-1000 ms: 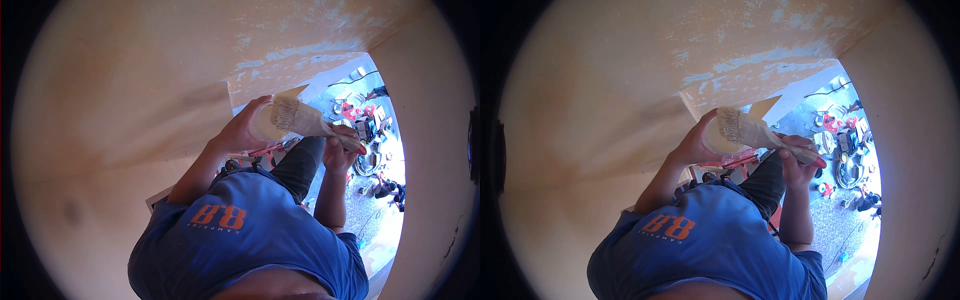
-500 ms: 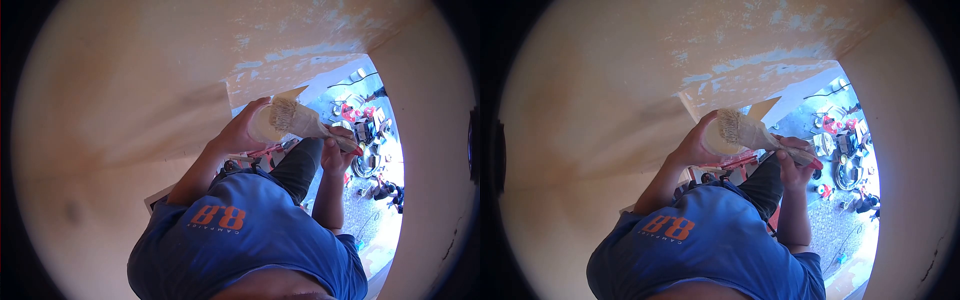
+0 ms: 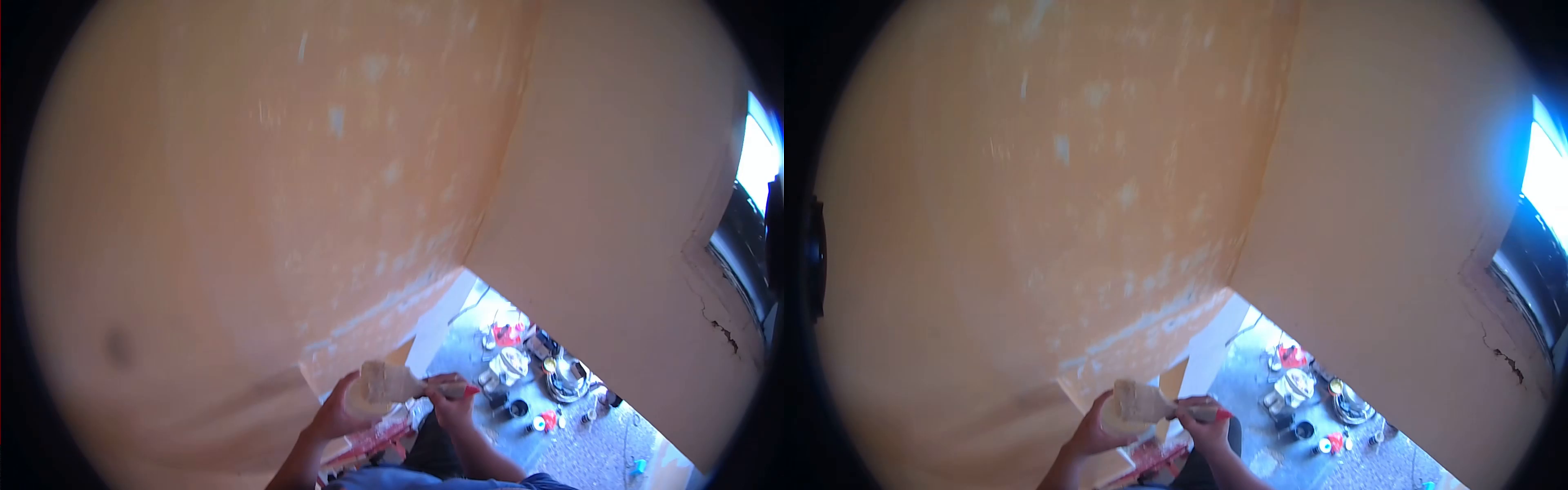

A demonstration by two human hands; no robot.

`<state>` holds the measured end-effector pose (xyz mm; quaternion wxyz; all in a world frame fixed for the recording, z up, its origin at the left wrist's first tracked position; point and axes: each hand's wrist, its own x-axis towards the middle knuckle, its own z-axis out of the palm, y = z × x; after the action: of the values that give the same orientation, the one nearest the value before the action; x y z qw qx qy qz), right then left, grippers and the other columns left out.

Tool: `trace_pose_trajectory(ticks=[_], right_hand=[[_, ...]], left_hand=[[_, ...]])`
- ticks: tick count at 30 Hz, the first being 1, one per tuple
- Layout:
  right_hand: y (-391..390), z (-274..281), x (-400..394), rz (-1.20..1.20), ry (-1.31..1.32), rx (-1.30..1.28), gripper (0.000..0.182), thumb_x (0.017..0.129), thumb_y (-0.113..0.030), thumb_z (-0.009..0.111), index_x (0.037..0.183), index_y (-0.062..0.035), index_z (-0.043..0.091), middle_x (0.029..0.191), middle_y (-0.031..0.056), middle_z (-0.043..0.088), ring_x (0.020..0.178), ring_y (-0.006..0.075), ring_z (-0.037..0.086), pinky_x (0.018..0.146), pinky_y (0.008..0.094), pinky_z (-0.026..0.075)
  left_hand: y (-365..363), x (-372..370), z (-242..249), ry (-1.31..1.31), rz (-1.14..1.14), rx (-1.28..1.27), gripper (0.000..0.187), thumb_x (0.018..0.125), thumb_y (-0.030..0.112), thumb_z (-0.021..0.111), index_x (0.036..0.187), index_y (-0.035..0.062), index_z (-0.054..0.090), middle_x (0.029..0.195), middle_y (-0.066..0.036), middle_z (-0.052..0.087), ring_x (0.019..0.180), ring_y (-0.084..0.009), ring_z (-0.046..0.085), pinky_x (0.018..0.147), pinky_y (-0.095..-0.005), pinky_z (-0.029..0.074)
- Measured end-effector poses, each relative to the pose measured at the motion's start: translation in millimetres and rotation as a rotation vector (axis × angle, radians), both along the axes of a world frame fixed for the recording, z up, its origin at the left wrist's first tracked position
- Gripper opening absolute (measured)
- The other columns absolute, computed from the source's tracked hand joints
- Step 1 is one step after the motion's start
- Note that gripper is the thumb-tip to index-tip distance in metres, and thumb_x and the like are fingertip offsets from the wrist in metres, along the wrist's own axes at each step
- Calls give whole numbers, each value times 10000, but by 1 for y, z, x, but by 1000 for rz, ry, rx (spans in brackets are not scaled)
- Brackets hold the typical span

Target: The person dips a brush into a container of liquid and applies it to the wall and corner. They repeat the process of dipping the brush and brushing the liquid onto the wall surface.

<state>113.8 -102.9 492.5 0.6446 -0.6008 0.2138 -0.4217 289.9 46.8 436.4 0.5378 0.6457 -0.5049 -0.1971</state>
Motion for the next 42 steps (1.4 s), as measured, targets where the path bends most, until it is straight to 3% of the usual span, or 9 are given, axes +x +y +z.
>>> trace_pose_trajectory(ticks=[5, 6, 10, 24, 30, 33, 36, 38, 42], right_hand=[[-4, 0, 1, 57, -153, 97, 182, 790, -15, 669, 908, 44, 544, 822, 148, 653, 744, 207, 658, 699, 302, 539], [-4, -3, 4, 9, -123, 94, 189, 762, 37, 640, 896, 36, 508, 853, 188, 608, 719, 275, 641, 670, 392, 563], [-7, -8, 9, -25, -240, 227, 179, 778, 61, 596, 920, 45, 488, 883, 210, 595, 729, 298, 639, 674, 411, 571], [-5, -1, 1, -34, -122, -7, 160, 773, 35, 650, 894, 35, 544, 875, 186, 648, 769, 236, 652, 713, 339, 547], [-5, -1, 7, -3, -201, 14, 121, 797, 14, 630, 891, 47, 562, 900, 195, 642, 784, 256, 649, 711, 358, 555], [-3, 2, 10, 22, -314, 147, 126, 795, 24, 612, 900, 54, 550, 879, 197, 629, 762, 272, 642, 671, 404, 568], [-9, -8, 10, 10, -223, 87, 140, 791, 24, 599, 909, 53, 529, 852, 184, 609, 722, 277, 631, 633, 437, 574], [-2, 12, 10, 25, -312, 140, 117, 775, 34, 617, 872, 69, 562, 806, 146, 646, 717, 228, 655, 671, 336, 552], [-4, 9, 12, -46, -227, 136, 122, 804, -10, 611, 894, 47, 551, 757, 113, 621, 659, 193, 632, 632, 328, 548]], left_hand=[[-5, 0, 12, 24, -10, -4, 1037, 552, 255, 889, 1345, 8, 267, 1247, -155, 471, 1158, -250, 474, 952, -385, 423], [-4, -1, 18, 31, -18, 4, 1023, 561, 287, 881, 1342, 6, 283, 1247, -178, 462, 1150, -267, 484, 953, -382, 423], [-3, -2, 25, 57, -33, 26, 1021, 581, 323, 866, 1345, -4, 273, 1239, -208, 456, 1142, -290, 494, 953, -385, 425], [-9, -1, 28, 110, -50, 86, 1018, 588, 349, 858, 1346, 3, 273, 1238, -217, 455, 1150, -290, 488, 957, -380, 425], [-15, -8, 24, 424, -180, -211, 986, 595, 189, 861, 1370, 99, 258, 1291, -144, 447, 1189, -249, 449, 959, -405, 418], [-12, 1, 21, 322, -155, -203, 970, 626, 196, 843, 1383, 118, 241, 1304, -140, 437, 1204, -245, 435, 961, -406, 417], [-7, 8, 25, 95, -5, 60, 1021, 571, 345, 867, 1343, 4, 293, 1246, -212, 458, 1157, -290, 481, 964, -384, 415], [-10, 14, 10, -32, 0, 17, 1038, 556, 261, 887, 1347, 0, 267, 1244, -158, 471, 1150, -257, 475, 960, -387, 414], [-13, 12, 26, -49, 54, 27, 1095, 486, 328, 904, 1355, 31, 307, 1316, -175, 426, 1221, -272, 423, 1022, -370, 345]])
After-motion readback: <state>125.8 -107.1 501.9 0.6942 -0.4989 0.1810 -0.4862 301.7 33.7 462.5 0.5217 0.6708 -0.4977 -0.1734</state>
